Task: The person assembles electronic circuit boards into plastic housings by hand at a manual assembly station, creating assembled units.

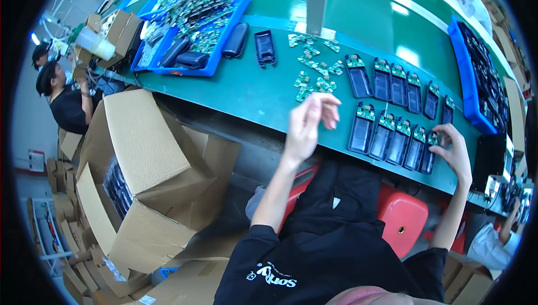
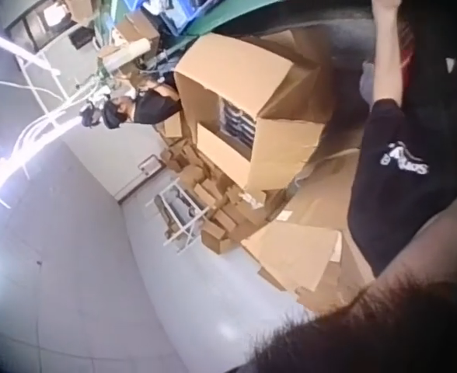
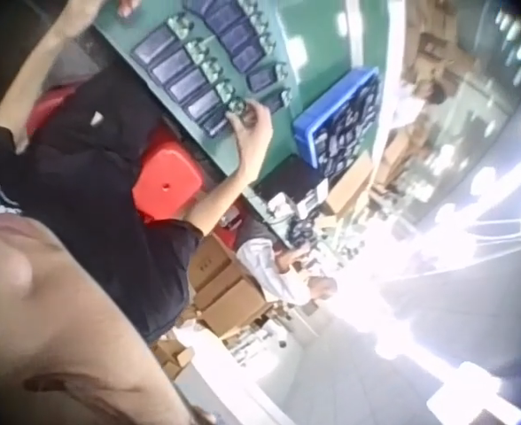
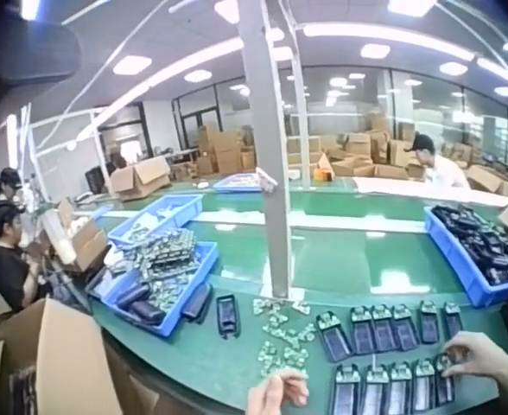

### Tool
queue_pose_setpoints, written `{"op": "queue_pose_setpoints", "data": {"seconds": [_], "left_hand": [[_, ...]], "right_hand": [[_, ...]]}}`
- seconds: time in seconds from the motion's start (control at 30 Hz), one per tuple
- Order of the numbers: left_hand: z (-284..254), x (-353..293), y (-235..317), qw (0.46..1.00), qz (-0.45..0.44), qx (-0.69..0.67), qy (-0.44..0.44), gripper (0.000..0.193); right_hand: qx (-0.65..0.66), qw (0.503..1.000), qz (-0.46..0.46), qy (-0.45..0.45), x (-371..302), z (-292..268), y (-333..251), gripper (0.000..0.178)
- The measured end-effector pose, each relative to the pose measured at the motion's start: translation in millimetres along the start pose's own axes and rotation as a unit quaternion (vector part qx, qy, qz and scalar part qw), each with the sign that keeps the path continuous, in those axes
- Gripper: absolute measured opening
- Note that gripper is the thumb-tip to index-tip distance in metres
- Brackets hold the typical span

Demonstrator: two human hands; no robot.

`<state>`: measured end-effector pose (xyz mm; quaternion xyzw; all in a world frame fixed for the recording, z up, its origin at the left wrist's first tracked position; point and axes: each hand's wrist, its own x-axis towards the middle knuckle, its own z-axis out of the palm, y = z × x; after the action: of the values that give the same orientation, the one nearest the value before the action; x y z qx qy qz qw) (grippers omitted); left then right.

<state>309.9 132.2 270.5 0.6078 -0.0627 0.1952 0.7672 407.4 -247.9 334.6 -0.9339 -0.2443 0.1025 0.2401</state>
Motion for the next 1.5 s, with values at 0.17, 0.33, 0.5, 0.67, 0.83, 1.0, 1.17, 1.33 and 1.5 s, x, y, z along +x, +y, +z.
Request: {"op": "queue_pose_setpoints", "data": {"seconds": [0.17, 0.33, 0.5, 0.67, 0.83, 1.0, 1.17, 1.33, 1.5], "left_hand": [[-90.8, 26.1, 44.1, 0.91, 0.091, 0.375, 0.149, 0.023], [-169.7, 59.4, 87.2, 0.649, 0.22, 0.705, 0.182, 0.028], [-130.0, 75.3, 78.6, 0.712, 0.154, 0.683, 0.052, 0.038], [-94.7, 82.5, 11.7, 0.696, 0.055, 0.71, 0.089, 0.054], [-97.1, 90.2, -6.7, 0.671, 0.022, 0.733, 0.105, 0.062], [-125.7, 84.9, -4.1, 0.774, 0.059, 0.622, 0.106, 0.06], [-135.6, 71.5, 14.1, 0.95, 0.058, 0.244, 0.186, 0.052], [-141.8, 57.6, 35.4, 0.964, 0.101, 0.125, 0.212, 0.052], [-130.4, 41.3, 45.0, 0.979, 0.134, -0.061, 0.143, 0.057]], "right_hand": [[-0.001, 0.999, 0.003, 0.05, -10.4, -8.6, -20.5, 0.048], [-0.027, 0.99, -0.1, 0.095, 19.9, -5.4, -76.4, 0.04], [-0.004, 0.962, -0.27, 0.032, 91.3, 21.4, -133.4, 0.03], [-0.021, 0.925, -0.379, -0.001, 157.3, 72.0, -182.8, 0.036], [-0.101, 0.953, -0.287, 0.007, 174.1, 102.2, -194.9, 0.033], [-0.058, 0.959, -0.273, -0.049, 186.8, 102.0, -181.0, 0.027], [0.163, 0.96, -0.228, -0.024, 178.1, 88.3, -186.1, 0.023], [0.225, 0.959, -0.162, -0.062, 172.8, 82.9, -186.0, 0.021], [0.263, 0.931, -0.224, -0.115, 158.2, 95.7, -189.3, 0.02]]}}
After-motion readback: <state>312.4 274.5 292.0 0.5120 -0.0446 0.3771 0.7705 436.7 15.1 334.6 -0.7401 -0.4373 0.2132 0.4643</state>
